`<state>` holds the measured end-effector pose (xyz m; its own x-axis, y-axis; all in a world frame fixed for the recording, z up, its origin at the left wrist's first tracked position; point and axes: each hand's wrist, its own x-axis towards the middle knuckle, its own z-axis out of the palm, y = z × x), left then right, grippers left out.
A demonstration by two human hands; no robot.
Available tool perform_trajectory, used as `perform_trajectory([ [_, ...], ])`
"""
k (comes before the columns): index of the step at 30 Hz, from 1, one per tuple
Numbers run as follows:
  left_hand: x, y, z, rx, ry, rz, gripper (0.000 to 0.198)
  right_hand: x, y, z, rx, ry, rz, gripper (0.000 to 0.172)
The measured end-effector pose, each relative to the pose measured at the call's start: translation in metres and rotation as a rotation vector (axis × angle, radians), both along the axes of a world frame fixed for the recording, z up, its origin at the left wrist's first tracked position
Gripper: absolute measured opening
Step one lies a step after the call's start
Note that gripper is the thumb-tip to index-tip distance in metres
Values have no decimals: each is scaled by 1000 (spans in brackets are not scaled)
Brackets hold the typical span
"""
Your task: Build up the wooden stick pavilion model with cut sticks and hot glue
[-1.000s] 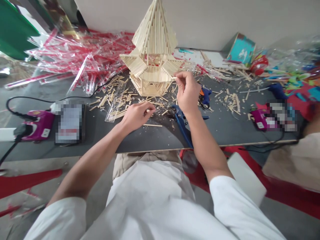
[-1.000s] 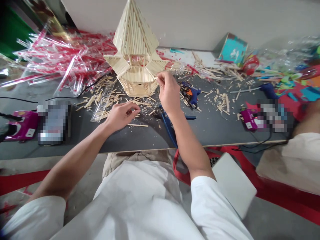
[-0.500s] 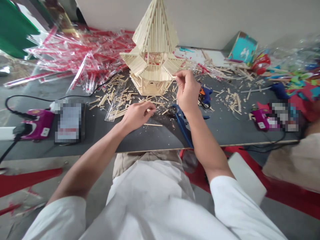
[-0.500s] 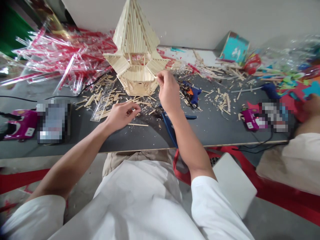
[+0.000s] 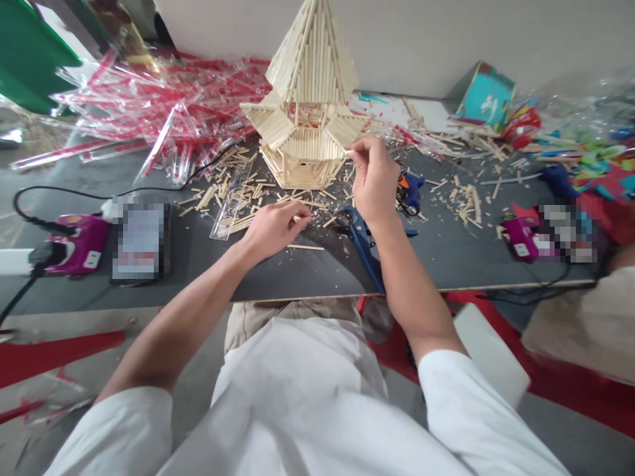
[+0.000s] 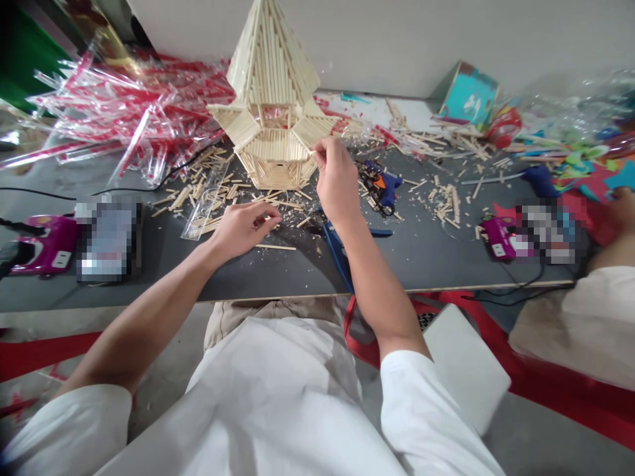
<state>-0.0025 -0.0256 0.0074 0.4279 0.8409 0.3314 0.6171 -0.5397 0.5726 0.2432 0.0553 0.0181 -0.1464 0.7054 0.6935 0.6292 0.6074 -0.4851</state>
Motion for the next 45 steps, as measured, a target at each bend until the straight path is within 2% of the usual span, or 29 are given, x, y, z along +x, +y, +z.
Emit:
perform_trajectory([
  [12, 0, 0, 0, -16, 19, -2, 20, -1, -3, 4, 3, -30, -45, 40],
  [18, 0, -1, 3, -14, 31, -1, 19, -6, -9, 13, 25, -42, -80, 30],
  [29, -1, -1, 2, -8, 58, -15, 20, -3, -8, 16, -114, 25, -12, 23],
  [39, -1, -1, 4, -20, 68, -19, 20, -5, -9, 19, 68, -54, -40, 22],
  [45, -1, -2, 4, -16, 59, -18, 22, -1, -9, 17, 46, -20, 71, 20],
])
